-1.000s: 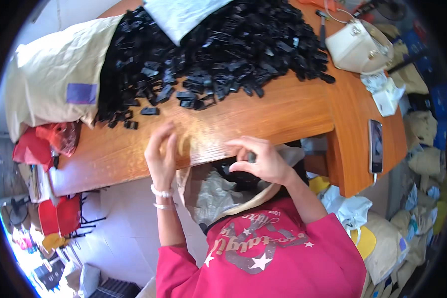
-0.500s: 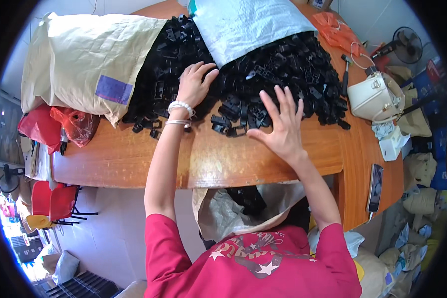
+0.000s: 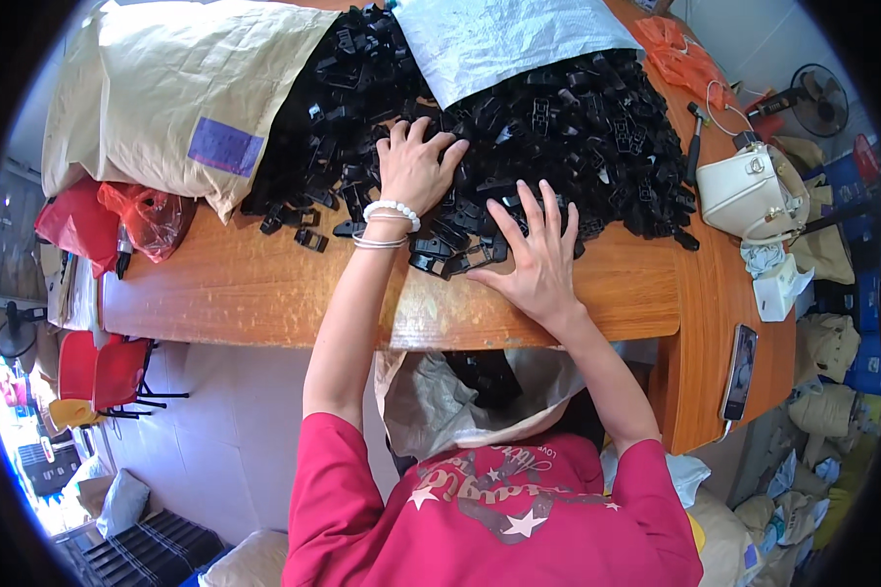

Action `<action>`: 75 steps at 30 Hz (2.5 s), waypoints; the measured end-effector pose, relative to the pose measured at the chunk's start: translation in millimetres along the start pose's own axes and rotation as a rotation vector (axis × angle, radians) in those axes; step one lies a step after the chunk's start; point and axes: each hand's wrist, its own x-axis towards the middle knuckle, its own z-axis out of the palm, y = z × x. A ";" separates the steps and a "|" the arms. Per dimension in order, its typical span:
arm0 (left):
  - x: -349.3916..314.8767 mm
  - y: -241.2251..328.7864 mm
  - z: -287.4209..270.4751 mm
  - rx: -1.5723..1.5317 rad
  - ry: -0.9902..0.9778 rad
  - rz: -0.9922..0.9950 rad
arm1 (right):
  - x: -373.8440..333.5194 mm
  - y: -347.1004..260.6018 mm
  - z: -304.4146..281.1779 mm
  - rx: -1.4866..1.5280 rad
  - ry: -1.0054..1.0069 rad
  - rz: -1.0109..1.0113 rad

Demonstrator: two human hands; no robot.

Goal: Picking up black plastic components from a desk and placing them into a paper bag.

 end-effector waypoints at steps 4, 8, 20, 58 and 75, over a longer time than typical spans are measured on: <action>-18.5 12.7 -6.3 -0.014 0.048 0.011 | -13.9 -7.2 -2.9 0.003 -0.004 0.029; -30.9 22.5 -11.5 -0.056 0.041 -0.016 | -26.8 -14.0 -6.9 0.033 -0.016 0.056; -90.0 15.6 -86.4 -0.546 -0.017 -0.098 | -48.5 -15.0 -10.4 0.190 0.116 0.058; -170.4 114.8 -108.9 -0.860 -0.038 -0.274 | -2.2 29.0 -35.3 -0.088 0.224 0.225; -171.0 123.2 -96.6 -1.466 -0.417 -0.668 | -75.7 -22.3 -63.8 0.862 0.075 0.099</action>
